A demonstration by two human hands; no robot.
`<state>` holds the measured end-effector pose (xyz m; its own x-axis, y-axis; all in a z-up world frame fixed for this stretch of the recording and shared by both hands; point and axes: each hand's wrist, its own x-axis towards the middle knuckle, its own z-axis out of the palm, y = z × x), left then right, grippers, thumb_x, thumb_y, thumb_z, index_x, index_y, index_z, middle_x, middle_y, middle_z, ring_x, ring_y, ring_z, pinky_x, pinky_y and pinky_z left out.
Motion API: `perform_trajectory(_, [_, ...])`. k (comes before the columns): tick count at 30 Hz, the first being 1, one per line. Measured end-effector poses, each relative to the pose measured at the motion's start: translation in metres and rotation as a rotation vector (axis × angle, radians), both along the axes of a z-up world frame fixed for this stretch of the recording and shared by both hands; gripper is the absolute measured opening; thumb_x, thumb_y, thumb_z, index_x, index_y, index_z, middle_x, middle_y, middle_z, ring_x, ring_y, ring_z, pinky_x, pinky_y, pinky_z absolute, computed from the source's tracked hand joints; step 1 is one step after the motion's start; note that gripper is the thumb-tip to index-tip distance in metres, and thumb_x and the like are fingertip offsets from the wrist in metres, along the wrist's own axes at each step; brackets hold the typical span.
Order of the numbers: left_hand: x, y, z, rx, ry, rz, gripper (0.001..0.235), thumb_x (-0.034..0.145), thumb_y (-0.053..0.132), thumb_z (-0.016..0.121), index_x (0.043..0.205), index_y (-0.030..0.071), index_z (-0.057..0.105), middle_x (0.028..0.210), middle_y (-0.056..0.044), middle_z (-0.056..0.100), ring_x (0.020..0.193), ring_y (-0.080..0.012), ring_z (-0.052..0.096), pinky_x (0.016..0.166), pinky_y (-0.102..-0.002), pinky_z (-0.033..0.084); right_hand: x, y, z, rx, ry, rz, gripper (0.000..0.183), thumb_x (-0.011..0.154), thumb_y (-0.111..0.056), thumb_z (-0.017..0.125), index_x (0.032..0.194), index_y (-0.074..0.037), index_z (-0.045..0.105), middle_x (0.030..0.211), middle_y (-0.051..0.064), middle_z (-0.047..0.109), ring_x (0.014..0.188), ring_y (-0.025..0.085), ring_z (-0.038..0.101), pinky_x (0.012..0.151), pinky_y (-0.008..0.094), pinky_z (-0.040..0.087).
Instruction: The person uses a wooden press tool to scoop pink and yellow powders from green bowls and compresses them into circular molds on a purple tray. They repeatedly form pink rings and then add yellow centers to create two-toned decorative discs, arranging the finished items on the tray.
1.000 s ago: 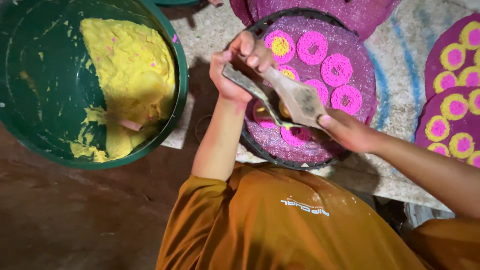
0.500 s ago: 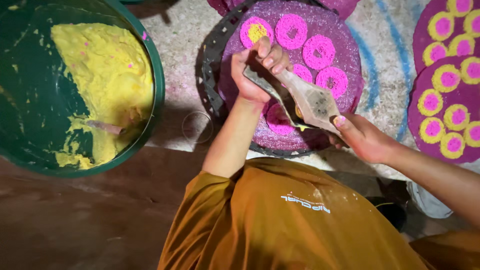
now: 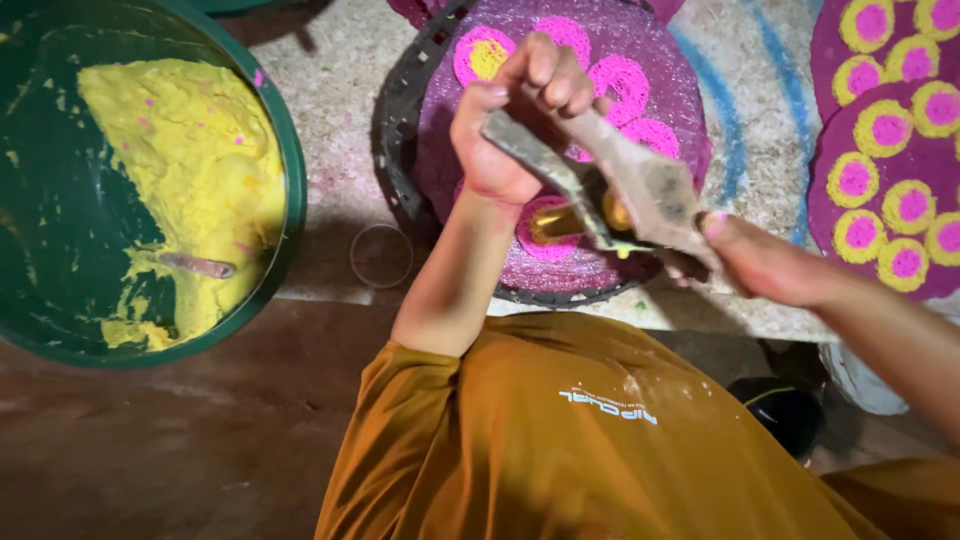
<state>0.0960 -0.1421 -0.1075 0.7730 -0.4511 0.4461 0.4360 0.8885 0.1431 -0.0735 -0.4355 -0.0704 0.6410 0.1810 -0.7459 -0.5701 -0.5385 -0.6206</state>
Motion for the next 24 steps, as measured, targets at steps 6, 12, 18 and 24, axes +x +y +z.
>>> perform_trajectory(6, [-0.003,-0.069,-0.013,-0.205,0.147,-0.144,0.02,0.092,0.034,0.051,0.098,0.014,0.049,0.09,0.001,0.047,0.091,-0.0158,0.051,0.107,-0.042,0.046,-0.013,-0.027,0.025,-0.123,-0.121,-0.144,0.075,0.102,-0.061,0.028,0.095,0.004,0.065,0.078,0.011,0.066,0.07,0.021,0.062,0.068,0.04,0.053])
perform_trajectory(12, [0.015,-0.084,-0.053,-0.247,0.093,-0.168,0.023,0.098,0.038,0.048,0.094,0.015,0.048,0.085,0.002,0.047,0.084,-0.0154,0.051,0.097,-0.041,0.051,-0.001,0.012,0.028,-0.358,-0.322,-0.015,0.071,0.103,-0.059,0.028,0.088,0.0,0.064,0.072,0.013,0.065,0.07,0.023,0.064,0.069,0.041,0.051])
perform_trajectory(18, [0.011,-0.093,-0.062,-0.239,0.174,-0.123,0.024,0.097,0.039,0.047,0.092,0.015,0.048,0.082,0.002,0.046,0.08,-0.0156,0.05,0.093,-0.041,0.052,0.004,0.0,0.026,-0.397,-0.203,-0.004,0.074,0.101,-0.06,0.028,0.08,0.0,0.066,0.066,0.013,0.066,0.063,0.024,0.066,0.063,0.041,0.053])
perform_trajectory(24, [0.039,-0.07,-0.031,-0.143,0.056,-0.131,0.021,0.096,0.035,0.049,0.096,0.013,0.049,0.086,0.001,0.046,0.085,-0.0152,0.049,0.089,-0.035,0.049,0.02,0.002,0.003,-0.226,-0.395,-0.019,0.072,0.108,-0.059,0.028,0.083,-0.001,0.064,0.068,0.012,0.059,0.063,0.021,0.055,0.057,0.039,0.045])
